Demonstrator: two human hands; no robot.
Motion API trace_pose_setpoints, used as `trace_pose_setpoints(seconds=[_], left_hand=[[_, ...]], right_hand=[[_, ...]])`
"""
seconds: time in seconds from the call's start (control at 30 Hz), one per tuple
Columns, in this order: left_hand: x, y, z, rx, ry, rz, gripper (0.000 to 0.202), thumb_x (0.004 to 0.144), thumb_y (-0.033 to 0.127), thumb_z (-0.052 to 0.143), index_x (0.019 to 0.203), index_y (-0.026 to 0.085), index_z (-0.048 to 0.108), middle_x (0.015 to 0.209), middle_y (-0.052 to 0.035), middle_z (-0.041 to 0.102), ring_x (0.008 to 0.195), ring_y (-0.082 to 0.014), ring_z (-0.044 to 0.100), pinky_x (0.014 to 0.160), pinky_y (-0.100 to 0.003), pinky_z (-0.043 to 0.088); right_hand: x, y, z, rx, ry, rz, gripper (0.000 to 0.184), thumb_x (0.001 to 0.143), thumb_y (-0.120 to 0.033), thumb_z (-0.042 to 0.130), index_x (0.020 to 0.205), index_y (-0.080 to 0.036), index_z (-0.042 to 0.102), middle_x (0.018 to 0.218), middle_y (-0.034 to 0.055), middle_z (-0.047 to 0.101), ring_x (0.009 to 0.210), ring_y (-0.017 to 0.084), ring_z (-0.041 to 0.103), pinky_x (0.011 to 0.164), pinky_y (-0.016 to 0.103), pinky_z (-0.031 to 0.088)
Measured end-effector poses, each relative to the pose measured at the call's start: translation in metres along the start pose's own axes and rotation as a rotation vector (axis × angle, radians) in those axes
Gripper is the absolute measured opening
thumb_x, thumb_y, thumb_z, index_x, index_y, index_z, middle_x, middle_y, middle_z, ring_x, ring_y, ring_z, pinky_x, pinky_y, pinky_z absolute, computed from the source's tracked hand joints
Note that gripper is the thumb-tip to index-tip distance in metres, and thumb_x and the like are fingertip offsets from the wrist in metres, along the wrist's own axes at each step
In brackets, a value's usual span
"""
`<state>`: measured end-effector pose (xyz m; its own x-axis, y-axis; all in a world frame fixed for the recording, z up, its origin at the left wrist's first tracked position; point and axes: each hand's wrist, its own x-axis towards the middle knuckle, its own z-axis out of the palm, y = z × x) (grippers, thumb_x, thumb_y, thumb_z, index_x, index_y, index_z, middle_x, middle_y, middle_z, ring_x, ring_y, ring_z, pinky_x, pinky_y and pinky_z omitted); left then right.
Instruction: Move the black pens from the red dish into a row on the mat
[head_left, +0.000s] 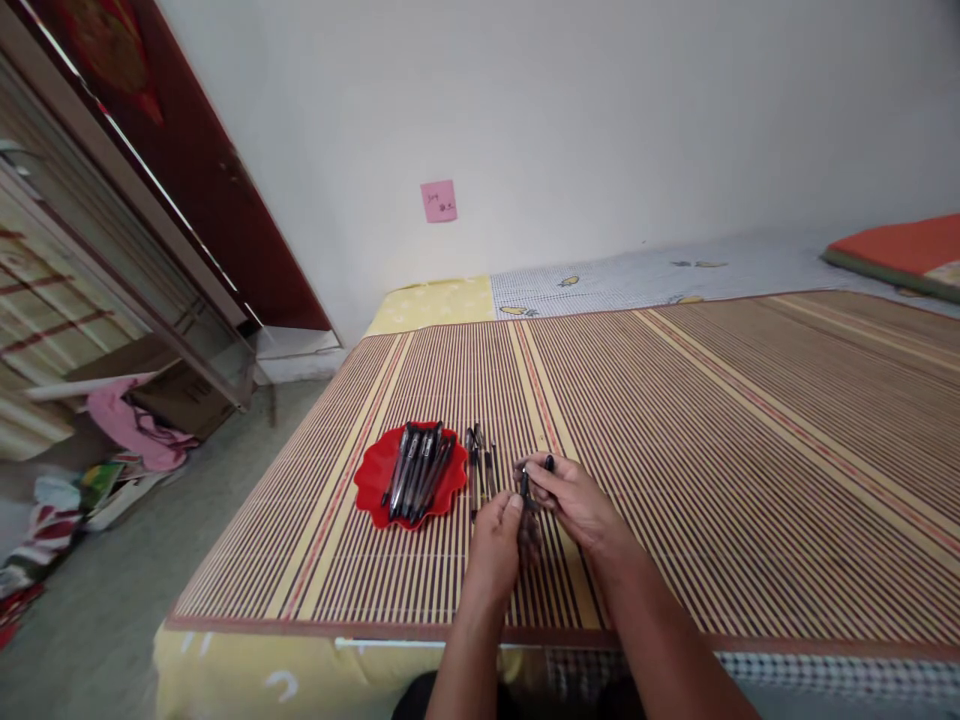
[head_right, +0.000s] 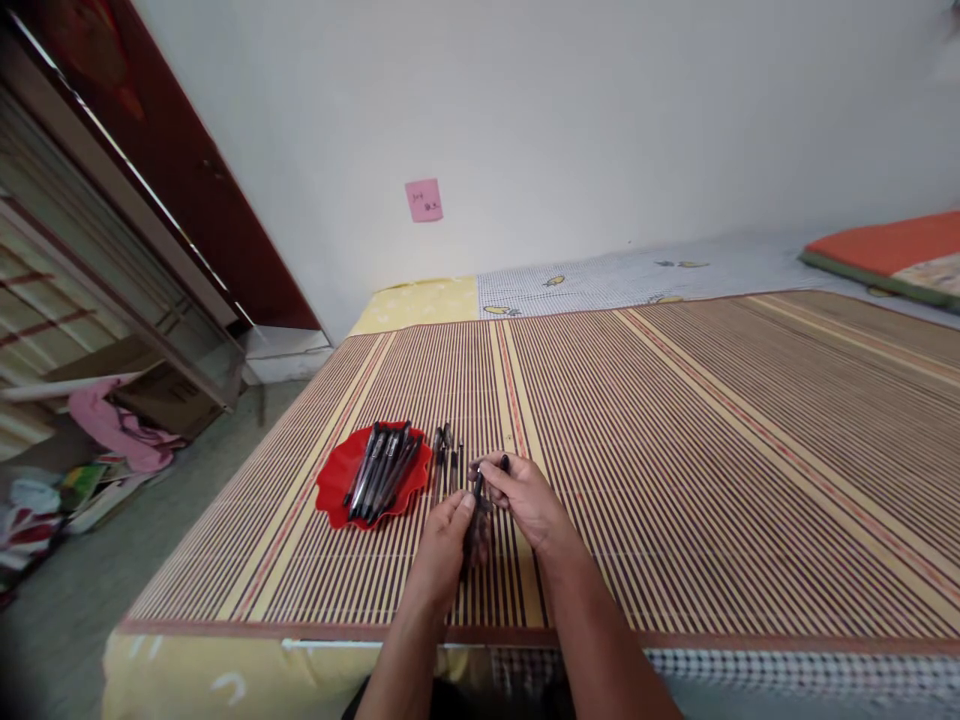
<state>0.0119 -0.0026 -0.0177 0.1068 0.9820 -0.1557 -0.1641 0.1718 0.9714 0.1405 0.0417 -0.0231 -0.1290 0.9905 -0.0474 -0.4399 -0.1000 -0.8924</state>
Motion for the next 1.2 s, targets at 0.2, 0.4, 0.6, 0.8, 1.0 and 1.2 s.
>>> trace_pose_setpoints(seconds=[0.2, 0.4, 0.6, 0.8, 1.0, 1.2], left_hand=[[-0.002, 0.003, 0.003, -0.079, -0.027, -0.086, 0.044, 0.076, 0.062, 0.063, 0.074, 0.02, 0.05, 0.052, 0.0073, 0.051, 0.039, -0.0058, 0.04, 0.036, -0.018, 0.031], [-0.002, 0.005, 0.003, 0.03, -0.072, -0.114, 0.042, 0.077, 0.062, 0.058, 0.075, 0.021, 0.049, 0.055, 0.0071, 0.05, 0.04, -0.0067, 0.04, 0.037, -0.019, 0.033], [-0.003, -0.001, -0.002, 0.194, -0.166, -0.092, 0.035, 0.08, 0.051, 0.062, 0.068, 0.022, 0.049, 0.052, 0.0076, 0.044, 0.041, -0.008, 0.038, 0.037, -0.02, 0.028], [-0.005, 0.003, 0.003, 0.197, -0.125, -0.022, 0.034, 0.081, 0.046, 0.063, 0.065, 0.021, 0.046, 0.054, 0.0084, 0.041, 0.045, -0.0074, 0.037, 0.042, -0.02, 0.027], [0.0, 0.006, 0.006, 0.034, 0.013, -0.003, 0.039, 0.071, 0.054, 0.071, 0.074, 0.02, 0.052, 0.054, 0.0069, 0.053, 0.04, -0.0065, 0.042, 0.04, -0.019, 0.031], [0.003, 0.002, 0.003, -0.036, 0.036, -0.018, 0.042, 0.061, 0.048, 0.079, 0.073, 0.019, 0.051, 0.052, 0.0087, 0.051, 0.04, -0.005, 0.04, 0.038, -0.017, 0.031]], right_hand=[[0.003, 0.004, -0.001, -0.012, 0.095, -0.078, 0.031, 0.066, -0.042, 0.084, 0.081, -0.018, 0.072, 0.057, -0.0051, 0.051, 0.05, 0.007, 0.04, 0.048, 0.023, 0.028], [0.006, -0.002, 0.001, 0.075, 0.266, -0.134, 0.036, 0.058, -0.042, 0.089, 0.079, -0.019, 0.071, 0.065, -0.0019, 0.06, 0.056, 0.01, 0.051, 0.05, 0.023, 0.039], [0.009, -0.018, -0.027, 0.243, 0.548, -0.288, 0.038, 0.054, -0.037, 0.093, 0.071, -0.021, 0.063, 0.07, -0.002, 0.064, 0.058, 0.01, 0.055, 0.05, 0.023, 0.047], [0.006, -0.023, -0.056, 0.313, 0.758, -0.373, 0.036, 0.059, -0.035, 0.091, 0.07, -0.021, 0.06, 0.068, -0.004, 0.061, 0.061, 0.009, 0.058, 0.055, 0.021, 0.052], [0.007, -0.016, -0.026, 0.32, 0.584, -0.269, 0.035, 0.059, -0.035, 0.092, 0.074, -0.021, 0.064, 0.07, -0.0032, 0.062, 0.062, 0.009, 0.056, 0.054, 0.021, 0.051], [0.006, -0.012, -0.009, 0.255, 0.497, -0.273, 0.03, 0.063, -0.035, 0.088, 0.075, -0.021, 0.065, 0.075, -0.0007, 0.065, 0.064, 0.011, 0.057, 0.057, 0.024, 0.049]])
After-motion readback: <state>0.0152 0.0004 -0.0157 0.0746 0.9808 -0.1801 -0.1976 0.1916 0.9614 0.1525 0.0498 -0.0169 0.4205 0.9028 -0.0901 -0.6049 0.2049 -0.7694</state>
